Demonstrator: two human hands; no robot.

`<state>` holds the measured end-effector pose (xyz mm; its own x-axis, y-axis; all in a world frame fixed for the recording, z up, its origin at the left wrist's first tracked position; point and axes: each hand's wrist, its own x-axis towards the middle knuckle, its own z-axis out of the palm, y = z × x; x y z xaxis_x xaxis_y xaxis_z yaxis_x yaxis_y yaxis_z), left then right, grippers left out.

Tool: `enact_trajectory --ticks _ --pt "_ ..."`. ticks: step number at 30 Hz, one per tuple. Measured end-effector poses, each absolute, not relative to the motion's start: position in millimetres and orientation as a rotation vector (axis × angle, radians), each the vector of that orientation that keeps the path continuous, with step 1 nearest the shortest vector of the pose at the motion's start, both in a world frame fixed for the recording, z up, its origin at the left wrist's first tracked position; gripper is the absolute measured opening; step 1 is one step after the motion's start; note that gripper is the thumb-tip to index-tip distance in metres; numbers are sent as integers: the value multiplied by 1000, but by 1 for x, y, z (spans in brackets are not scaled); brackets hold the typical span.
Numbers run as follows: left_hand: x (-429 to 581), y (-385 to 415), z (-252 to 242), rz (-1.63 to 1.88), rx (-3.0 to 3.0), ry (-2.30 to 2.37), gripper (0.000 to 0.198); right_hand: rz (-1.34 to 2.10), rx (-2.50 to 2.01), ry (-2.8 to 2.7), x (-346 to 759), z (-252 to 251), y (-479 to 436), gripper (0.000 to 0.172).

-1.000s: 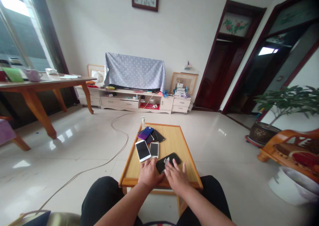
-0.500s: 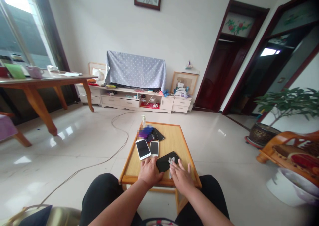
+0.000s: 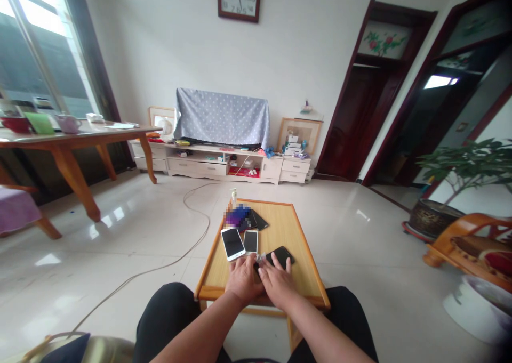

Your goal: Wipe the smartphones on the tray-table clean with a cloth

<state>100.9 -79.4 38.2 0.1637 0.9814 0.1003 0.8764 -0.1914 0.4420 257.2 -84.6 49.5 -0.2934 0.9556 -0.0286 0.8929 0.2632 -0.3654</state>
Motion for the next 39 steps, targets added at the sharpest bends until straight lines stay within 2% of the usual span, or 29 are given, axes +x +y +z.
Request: enact_trajectory --ticks 3,9,15,21,28,35,39 --pt "102 -79 37 552 2157 1803 73 409 -1883 -2224 255 41 -79 57" --pt "104 -77 36 587 2186 1789 65 368 -1739 -2344 267 36 -74 53" --pt "106 -79 43 538 2151 1800 76 271 -2107 -2100 294 43 -47 54" --pt "108 -79 45 534 2159 1804 68 362 -1686 -2362 275 31 -65 51" --pt "107 -78 43 516 2155 1798 80 235 -2081 -2088 295 44 -38 53" --pt "110 -80 50 470 2165 1813 71 390 -1694 -2378 270 36 -54 51" --pt "110 -79 46 468 2171 1811 77 346 -2050 -2170 293 45 -41 53"
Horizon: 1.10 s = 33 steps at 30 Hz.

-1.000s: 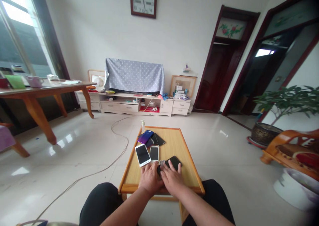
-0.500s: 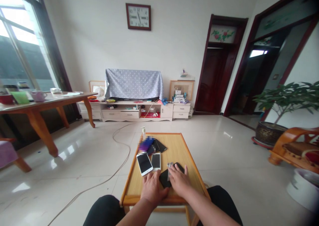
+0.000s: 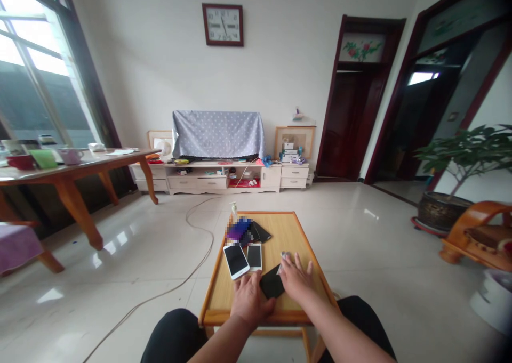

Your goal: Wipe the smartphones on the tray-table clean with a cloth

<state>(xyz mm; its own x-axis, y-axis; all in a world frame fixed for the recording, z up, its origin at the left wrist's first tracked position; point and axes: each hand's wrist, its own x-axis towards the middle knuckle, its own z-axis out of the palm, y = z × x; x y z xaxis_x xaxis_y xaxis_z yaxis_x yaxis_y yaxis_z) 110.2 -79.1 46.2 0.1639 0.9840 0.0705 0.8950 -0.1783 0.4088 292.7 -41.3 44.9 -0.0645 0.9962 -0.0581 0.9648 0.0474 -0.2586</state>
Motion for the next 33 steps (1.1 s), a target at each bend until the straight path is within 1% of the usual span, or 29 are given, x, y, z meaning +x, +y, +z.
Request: enact_trajectory --ticks 1,3,7,9,12,15,18,20,25,27,30,33 --pt "110 -79 45 473 2176 1807 77 334 -2103 -2129 296 47 -39 54" --pt "110 -77 43 480 2186 1801 76 348 -2063 -2164 295 48 -40 54" --pt "110 -75 41 493 2212 1784 66 487 -1732 -2375 273 43 -69 53" --pt "110 -75 40 475 2222 1783 63 526 -1648 -2417 269 39 -87 55" --pt "110 -75 40 488 2216 1788 68 466 -1738 -2367 285 36 -98 57" --pt "111 -76 39 526 2219 1806 74 360 -2006 -2207 314 35 -90 57" --pt "111 -76 39 529 2223 1818 74 268 -2189 -2083 327 34 -82 57" --pt "111 -76 38 535 2225 1807 72 225 -2170 -2100 321 31 -85 58" --pt "110 -75 37 582 2225 1778 68 270 -1820 -2301 299 27 -95 54" --pt "110 -75 37 582 2226 1775 68 300 -1869 -2265 301 32 -85 53" --pt "110 -74 37 556 2225 1772 71 282 -2059 -2124 307 41 -62 53" --pt "110 -74 37 569 2223 1776 70 312 -2024 -2147 297 43 -51 54"
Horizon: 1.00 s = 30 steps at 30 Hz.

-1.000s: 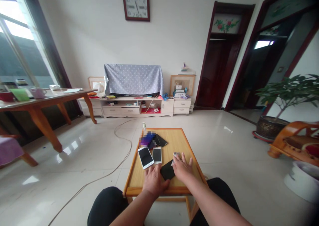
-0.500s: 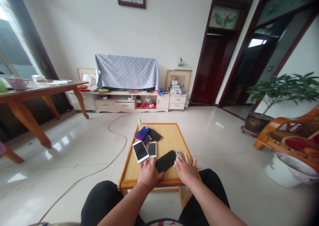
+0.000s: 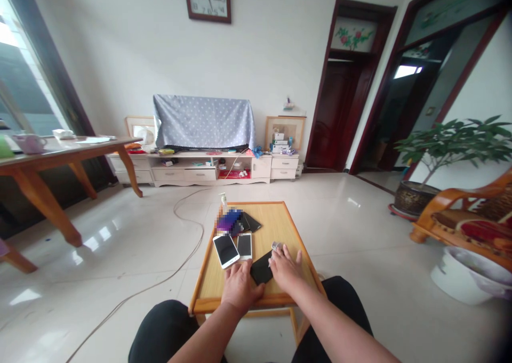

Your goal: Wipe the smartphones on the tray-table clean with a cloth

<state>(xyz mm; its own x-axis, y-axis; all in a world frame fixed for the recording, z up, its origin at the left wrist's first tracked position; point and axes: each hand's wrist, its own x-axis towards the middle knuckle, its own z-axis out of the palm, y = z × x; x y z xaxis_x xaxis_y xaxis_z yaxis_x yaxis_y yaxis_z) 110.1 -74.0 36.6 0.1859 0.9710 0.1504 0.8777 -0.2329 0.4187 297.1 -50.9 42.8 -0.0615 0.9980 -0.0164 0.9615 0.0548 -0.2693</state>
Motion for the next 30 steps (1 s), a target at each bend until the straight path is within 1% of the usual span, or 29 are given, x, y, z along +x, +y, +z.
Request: enact_trajectory --ticks 4,6,11,14,17,19,24,30 --pt "110 -76 36 624 2262 1755 60 421 -1735 -2312 273 37 -69 52" --pt "110 -77 37 629 2291 1741 57 443 -1663 -2325 273 35 -82 51" --pt "113 -78 38 549 2318 1761 68 346 -1753 -2242 308 30 -93 48" --pt "116 -77 37 513 2349 1762 66 259 -1801 -2204 329 26 -90 48" --pt "118 -74 38 479 2395 1745 63 242 -1658 -2296 334 26 -86 47" --pt "118 -71 41 449 2420 1714 58 238 -1502 -2370 330 30 -85 45" --pt "112 -61 56 363 2435 1653 35 110 -1198 -2459 316 45 -74 42" --pt "107 -53 63 364 2479 1527 35 33 -1118 -2469 312 57 -49 31"
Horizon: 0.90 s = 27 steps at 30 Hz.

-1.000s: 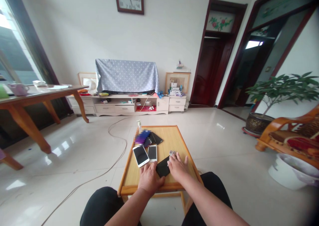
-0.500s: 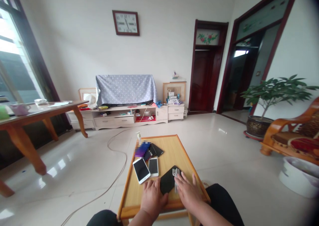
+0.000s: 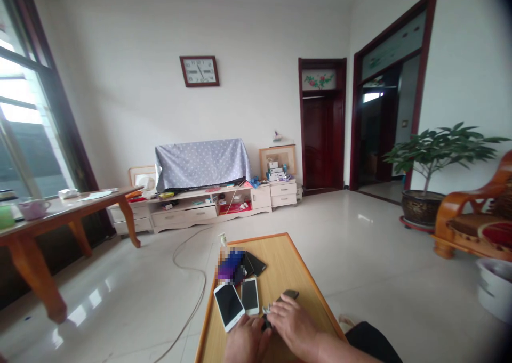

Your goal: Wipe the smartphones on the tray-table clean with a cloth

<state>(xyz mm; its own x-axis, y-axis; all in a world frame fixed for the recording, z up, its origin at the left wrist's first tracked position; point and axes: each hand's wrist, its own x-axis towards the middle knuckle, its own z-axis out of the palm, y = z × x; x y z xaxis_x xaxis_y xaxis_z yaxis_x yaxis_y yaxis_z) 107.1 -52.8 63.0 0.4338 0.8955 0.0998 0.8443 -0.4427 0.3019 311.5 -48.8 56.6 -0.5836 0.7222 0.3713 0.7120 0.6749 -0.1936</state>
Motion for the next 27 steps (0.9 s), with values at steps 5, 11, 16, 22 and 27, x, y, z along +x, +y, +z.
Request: enact_trajectory --ticks 5,11,16,22,27 --pt "112 -47 58 394 2457 1566 32 80 -1122 -2423 307 78 -48 35" --pt "106 -43 76 653 2346 1474 35 172 -1194 -2356 317 98 -47 33" --pt "92 -40 93 921 2041 1343 38 322 -1239 -2108 352 98 -31 35" --pt "100 -44 92 1044 1418 1198 49 827 -1158 -1332 367 97 -16 54" --pt "119 -50 88 1073 1115 1104 50 1131 -1075 -801 345 94 -15 67"
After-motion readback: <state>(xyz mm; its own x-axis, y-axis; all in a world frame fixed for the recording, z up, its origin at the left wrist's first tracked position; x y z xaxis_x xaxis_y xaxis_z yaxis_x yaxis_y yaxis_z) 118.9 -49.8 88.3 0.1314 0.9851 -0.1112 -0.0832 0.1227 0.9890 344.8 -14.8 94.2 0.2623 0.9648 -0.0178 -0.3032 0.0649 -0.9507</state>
